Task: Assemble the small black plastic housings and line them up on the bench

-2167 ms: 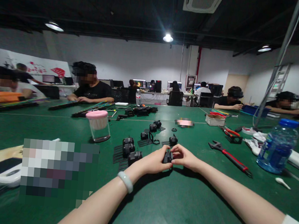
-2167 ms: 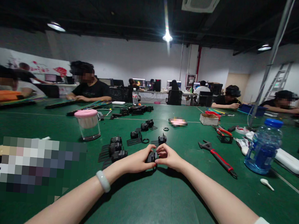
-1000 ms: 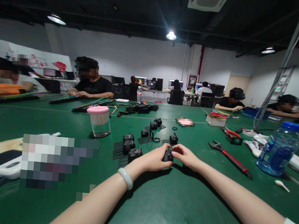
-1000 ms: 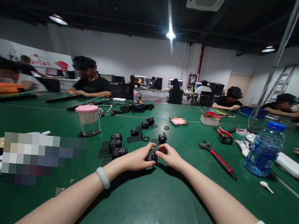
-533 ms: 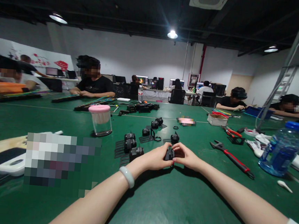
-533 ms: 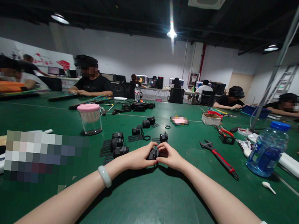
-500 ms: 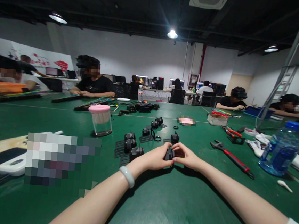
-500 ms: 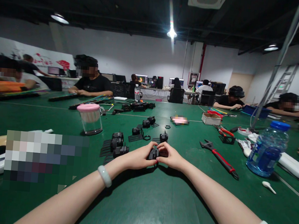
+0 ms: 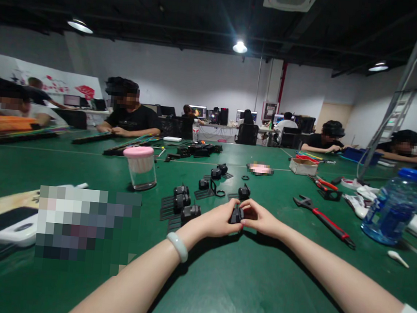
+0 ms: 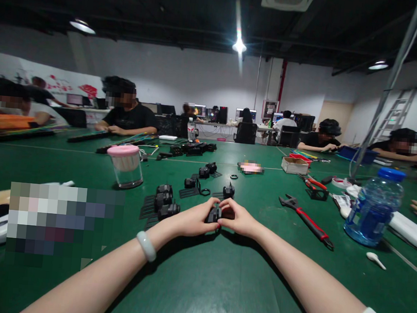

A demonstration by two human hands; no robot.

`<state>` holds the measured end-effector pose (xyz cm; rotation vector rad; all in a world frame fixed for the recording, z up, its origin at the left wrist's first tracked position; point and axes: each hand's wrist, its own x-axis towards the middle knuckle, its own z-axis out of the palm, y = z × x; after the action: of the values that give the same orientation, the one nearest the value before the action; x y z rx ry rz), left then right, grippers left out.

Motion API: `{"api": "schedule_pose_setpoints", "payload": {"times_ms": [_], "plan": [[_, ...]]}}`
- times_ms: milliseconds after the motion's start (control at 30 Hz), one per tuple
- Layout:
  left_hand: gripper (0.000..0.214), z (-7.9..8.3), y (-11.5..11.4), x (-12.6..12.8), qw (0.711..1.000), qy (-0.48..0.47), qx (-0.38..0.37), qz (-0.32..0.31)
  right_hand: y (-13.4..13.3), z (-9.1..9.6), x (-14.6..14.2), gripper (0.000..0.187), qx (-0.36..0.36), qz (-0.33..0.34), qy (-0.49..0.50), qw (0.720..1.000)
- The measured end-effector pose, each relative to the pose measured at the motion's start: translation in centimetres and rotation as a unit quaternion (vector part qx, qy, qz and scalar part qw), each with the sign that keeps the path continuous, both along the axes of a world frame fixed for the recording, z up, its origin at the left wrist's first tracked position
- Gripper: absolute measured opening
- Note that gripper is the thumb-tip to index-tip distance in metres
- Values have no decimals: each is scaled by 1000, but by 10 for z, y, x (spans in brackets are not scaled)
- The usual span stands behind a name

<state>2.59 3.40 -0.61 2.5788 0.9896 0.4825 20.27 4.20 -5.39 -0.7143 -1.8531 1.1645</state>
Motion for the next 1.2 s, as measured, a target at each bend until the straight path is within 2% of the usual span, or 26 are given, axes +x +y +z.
{"api": "schedule_pose_setpoints", "payload": {"times_ms": [300,933,1200], "plan": [[43,1,0,0,1000,10,-7,13,1,-1,-1,34,8,7,2,1000],[42,3,-3,1,999,19,-25,36,2,-2,-1,30,14,-27,-22,999],[49,-2,2,-1,1000,15,-8,21,4,-3,-1,26,41,-60,-61,995]]}}
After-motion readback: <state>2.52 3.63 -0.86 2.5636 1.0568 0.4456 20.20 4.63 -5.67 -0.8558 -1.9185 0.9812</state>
